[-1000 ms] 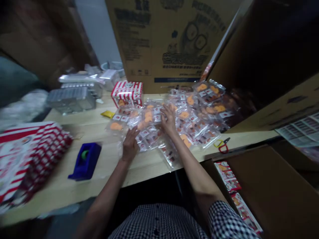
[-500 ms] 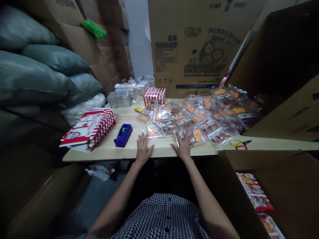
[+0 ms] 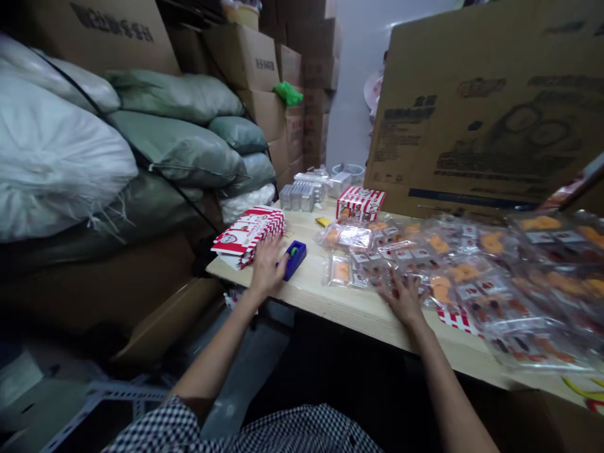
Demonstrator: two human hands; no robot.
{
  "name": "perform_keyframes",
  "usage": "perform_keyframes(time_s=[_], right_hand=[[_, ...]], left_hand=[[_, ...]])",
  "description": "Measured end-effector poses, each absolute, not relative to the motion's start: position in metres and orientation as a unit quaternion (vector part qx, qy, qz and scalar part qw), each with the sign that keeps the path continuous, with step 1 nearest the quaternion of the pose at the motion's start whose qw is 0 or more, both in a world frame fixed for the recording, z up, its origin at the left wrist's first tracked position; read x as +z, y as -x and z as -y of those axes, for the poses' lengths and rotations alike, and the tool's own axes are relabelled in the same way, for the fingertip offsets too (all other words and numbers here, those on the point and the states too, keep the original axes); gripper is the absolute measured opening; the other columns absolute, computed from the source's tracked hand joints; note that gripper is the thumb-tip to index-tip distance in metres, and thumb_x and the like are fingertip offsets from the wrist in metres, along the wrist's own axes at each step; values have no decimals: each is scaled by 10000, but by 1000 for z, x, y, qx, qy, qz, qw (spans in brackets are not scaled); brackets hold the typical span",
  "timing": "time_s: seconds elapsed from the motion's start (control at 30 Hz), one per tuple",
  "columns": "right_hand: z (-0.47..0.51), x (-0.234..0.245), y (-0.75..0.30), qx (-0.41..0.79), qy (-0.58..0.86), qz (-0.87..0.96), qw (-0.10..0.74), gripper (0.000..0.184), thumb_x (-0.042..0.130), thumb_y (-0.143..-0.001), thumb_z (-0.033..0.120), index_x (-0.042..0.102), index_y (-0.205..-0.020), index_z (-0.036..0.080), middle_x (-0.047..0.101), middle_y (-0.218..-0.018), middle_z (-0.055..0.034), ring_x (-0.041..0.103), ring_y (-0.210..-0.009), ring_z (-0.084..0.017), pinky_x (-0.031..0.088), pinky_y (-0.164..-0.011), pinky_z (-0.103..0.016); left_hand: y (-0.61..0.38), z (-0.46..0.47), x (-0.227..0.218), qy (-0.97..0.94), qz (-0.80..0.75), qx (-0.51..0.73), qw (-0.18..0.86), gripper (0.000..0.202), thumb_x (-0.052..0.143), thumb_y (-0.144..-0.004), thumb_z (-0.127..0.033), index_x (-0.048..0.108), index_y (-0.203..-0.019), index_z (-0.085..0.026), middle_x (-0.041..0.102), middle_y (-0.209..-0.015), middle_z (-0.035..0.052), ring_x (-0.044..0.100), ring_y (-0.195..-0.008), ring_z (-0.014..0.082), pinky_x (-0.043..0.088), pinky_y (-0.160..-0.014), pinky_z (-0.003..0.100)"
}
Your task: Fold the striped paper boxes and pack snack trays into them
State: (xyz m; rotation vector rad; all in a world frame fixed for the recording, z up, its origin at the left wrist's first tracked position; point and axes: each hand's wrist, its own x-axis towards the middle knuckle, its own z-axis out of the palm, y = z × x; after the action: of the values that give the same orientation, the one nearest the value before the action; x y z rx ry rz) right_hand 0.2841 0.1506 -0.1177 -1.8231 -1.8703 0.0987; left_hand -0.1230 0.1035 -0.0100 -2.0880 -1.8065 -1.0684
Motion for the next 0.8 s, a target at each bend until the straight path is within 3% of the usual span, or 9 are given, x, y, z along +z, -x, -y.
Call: perform_keyframes(time_s=[0.1, 0.17, 0.23, 0.3, 0.37, 0.47, 0.6, 0.7, 0.8], right_hand=[[-134, -131, -286, 61, 681, 692, 233, 789, 458, -883, 671, 404, -1540, 238, 180, -1657, -221, 55, -1526, -480, 108, -1100, -764], [-125, -134, -286, 68, 688, 690, 216, 777, 455, -893, 662, 375, -1553, 259, 129, -1679, -189, 8, -1542, -436, 101, -1124, -734], [-118, -131, -285, 66, 690, 687, 215, 769, 445, -904, 662, 369, -1554, 259, 140, -1681, -178, 19, -1547, -418, 82, -1139, -720], [-112, -126, -282, 54, 693, 682, 225, 776, 433, -912, 672, 360, -1557, 248, 146, -1682, -170, 34, -1550, -403, 60, -1157, -699], [-104, -123, -278, 27, 698, 672, 247, 789, 444, -913, 675, 352, -1559, 231, 134, -1687, -163, 21, -1555, -382, 59, -1179, -661], [-86, -121, -268, -17, 711, 641, 288, 789, 489, -907, 663, 345, -1558, 241, 99, -1697, -139, 5, -1560, -358, 70, -1190, -637], [-59, -120, -254, 5, 730, 607, 313, 714, 514, -914, 621, 418, -1516, 249, 139, -1692, -133, 29, -1558, -369, 103, -1173, -668], [-50, -116, -244, 6, 738, 597, 315, 639, 491, -934, 575, 467, -1482, 249, 211, -1675, -133, 72, -1557, -362, 118, -1170, -674], [-44, -109, -232, 0, 733, 599, 322, 556, 456, -955, 528, 523, -1435, 255, 258, -1662, -118, 84, -1558, -349, 67, -1177, -677]], left_hand=[[187, -118, 29, 608, 757, -199, 137, 672, 525, -941, -478, 458, -1443, -37, 356, -1579, 270, 268, -1500, 402, 185, -1197, 610], [212, -130, 40, 606, 786, -87, 84, 642, 513, -940, -493, 544, -1345, 4, 541, -1409, 317, 507, -1338, 410, 377, -1094, 563], [223, -139, 41, 615, 786, -40, 47, 489, 491, -949, -408, 667, -1154, -1, 687, -1154, 313, 662, -1114, 410, 493, -947, 527], [224, -144, 40, 625, 779, -27, 39, 380, 451, -942, -279, 706, -1046, -17, 715, -1027, 306, 700, -1004, 418, 524, -859, 517], [225, -145, 42, 635, 771, -21, 46, 356, 407, -922, -187, 696, -1053, -24, 714, -1007, 302, 703, -989, 421, 529, -828, 515], [235, -142, 52, 639, 766, -24, 65, 387, 349, -944, -194, 648, -1138, -42, 714, -967, 280, 708, -963, 408, 534, -793, 521], [263, -144, 68, 558, 815, -85, 127, 411, 305, -1004, -341, 634, -1145, -137, 715, -867, 139, 712, -897, 326, 537, -765, 535], [280, -141, 75, 525, 803, -225, 172, 532, 226, -1022, -463, 633, -1160, -148, 683, -858, 90, 693, -917, 329, 523, -797, 589], [289, -129, 68, 542, 722, -428, 39, 551, 240, -1006, -510, 503, -1358, -176, 677, -1018, 113, 643, -1055, 336, 524, -885, 541]])
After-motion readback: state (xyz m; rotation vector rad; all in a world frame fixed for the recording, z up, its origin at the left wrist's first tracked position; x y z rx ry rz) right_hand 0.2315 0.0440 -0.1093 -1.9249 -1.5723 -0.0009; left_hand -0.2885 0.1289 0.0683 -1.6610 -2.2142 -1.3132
